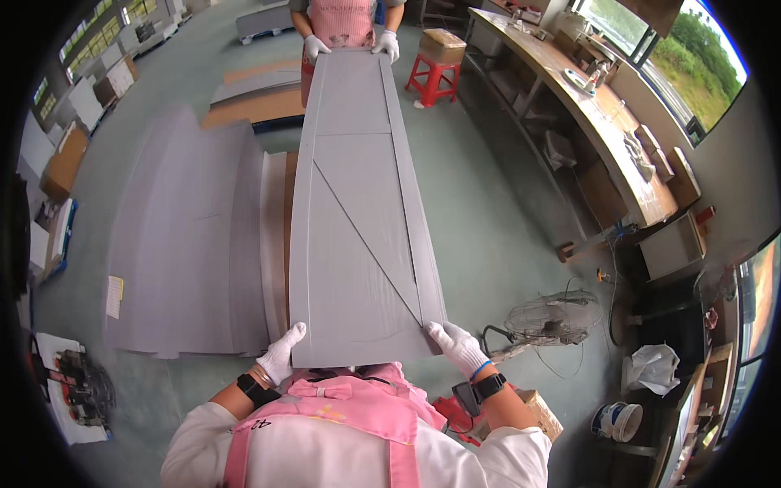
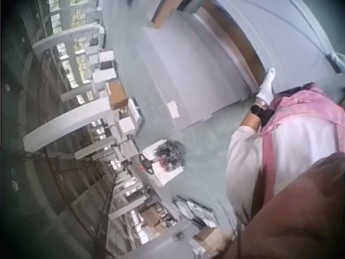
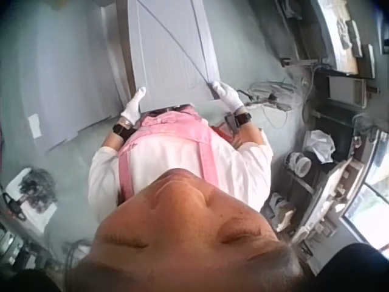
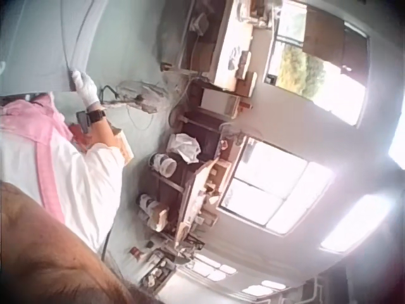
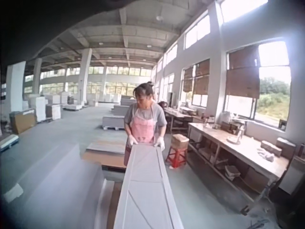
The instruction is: The recorder organizes and inspects grey furniture panels, cleaning surface imperfections with a cloth and a scraper tool.
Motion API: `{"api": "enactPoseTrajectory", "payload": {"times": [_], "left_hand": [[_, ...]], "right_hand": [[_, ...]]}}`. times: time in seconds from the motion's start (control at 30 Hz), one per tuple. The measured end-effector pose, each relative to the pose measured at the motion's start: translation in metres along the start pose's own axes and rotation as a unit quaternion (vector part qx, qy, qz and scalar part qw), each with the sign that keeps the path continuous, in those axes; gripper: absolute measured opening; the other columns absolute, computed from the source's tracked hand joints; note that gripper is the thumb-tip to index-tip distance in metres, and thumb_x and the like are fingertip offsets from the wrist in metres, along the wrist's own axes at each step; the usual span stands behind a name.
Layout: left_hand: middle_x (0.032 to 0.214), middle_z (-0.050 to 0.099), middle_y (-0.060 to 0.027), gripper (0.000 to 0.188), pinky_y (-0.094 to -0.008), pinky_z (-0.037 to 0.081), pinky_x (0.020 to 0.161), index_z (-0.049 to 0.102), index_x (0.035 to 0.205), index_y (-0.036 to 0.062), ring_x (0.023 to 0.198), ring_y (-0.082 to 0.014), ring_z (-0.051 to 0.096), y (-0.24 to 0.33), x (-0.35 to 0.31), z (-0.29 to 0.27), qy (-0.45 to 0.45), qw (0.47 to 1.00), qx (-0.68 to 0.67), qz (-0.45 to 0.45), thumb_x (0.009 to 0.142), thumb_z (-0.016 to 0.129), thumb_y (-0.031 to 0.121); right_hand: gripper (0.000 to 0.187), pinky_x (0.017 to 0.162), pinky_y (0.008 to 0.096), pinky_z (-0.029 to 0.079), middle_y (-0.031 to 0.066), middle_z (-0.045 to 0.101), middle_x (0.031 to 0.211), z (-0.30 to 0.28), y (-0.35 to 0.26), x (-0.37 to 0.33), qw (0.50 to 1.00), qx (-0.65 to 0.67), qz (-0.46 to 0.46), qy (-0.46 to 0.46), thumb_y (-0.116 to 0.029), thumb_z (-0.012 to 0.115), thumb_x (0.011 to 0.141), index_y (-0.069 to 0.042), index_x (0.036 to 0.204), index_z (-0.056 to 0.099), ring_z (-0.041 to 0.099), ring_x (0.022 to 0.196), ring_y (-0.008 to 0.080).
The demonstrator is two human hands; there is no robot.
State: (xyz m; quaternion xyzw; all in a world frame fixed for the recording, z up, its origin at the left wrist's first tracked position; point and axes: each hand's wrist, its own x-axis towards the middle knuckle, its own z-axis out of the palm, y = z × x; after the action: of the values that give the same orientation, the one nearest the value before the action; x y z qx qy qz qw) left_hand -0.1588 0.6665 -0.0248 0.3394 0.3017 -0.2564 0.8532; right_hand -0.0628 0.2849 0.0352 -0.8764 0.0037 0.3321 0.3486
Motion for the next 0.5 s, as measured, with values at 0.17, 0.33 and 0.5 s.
{"api": "enactPoseTrajectory", "payload": {"times": [0.17, 0.33, 0.5], "left_hand": [[0.124, 0.059, -0.0077, 0.046, -0.0377, 0.046, 0.1, 0.053, 0.13, 0.0065, 0.113, -0.0196, 0.057, 0.012, -0.017, 0.022, -0.005, 1.0, -0.012, -0.015, 0.097, 0.058, 0.038], [0.124, 0.059, -0.0077, 0.047, -0.0343, 0.046, 0.1, 0.054, 0.13, 0.0054, 0.113, -0.0178, 0.057, 0.003, -0.019, -0.003, 0.045, 0.992, 0.094, 0.072, 0.098, 0.056, 0.04], [0.132, 0.056, -0.0049, 0.054, -0.0311, 0.041, 0.104, 0.047, 0.139, 0.0025, 0.121, -0.0152, 0.052, 0.041, -0.052, 0.048, 0.045, 0.998, 0.046, 0.025, 0.1, 0.05, 0.041]], "right_hand": [[0.055, 0.097, 0.0312, 0.045, 0.0173, 0.058, 0.13, 0.003, 0.044, 0.029, 0.991, 0.064, -0.117, 0.009, -0.048, 0.047, 0.099, -0.006, 0.133, 0.054, 0.059, 0.115, 0.0243], [0.063, 0.098, 0.0361, 0.046, 0.0085, 0.054, 0.134, -0.009, -0.037, 0.012, 0.906, 0.397, 0.142, -0.049, -0.048, 0.061, 0.092, -0.007, 0.138, 0.05, 0.054, 0.119, 0.0197], [0.08, 0.099, 0.046, 0.044, 0.0134, 0.053, 0.134, -0.016, -0.062, -0.005, 0.878, 0.452, 0.15, -0.047, -0.058, 0.067, 0.083, -0.006, 0.14, 0.047, 0.054, 0.12, 0.0266]]}}
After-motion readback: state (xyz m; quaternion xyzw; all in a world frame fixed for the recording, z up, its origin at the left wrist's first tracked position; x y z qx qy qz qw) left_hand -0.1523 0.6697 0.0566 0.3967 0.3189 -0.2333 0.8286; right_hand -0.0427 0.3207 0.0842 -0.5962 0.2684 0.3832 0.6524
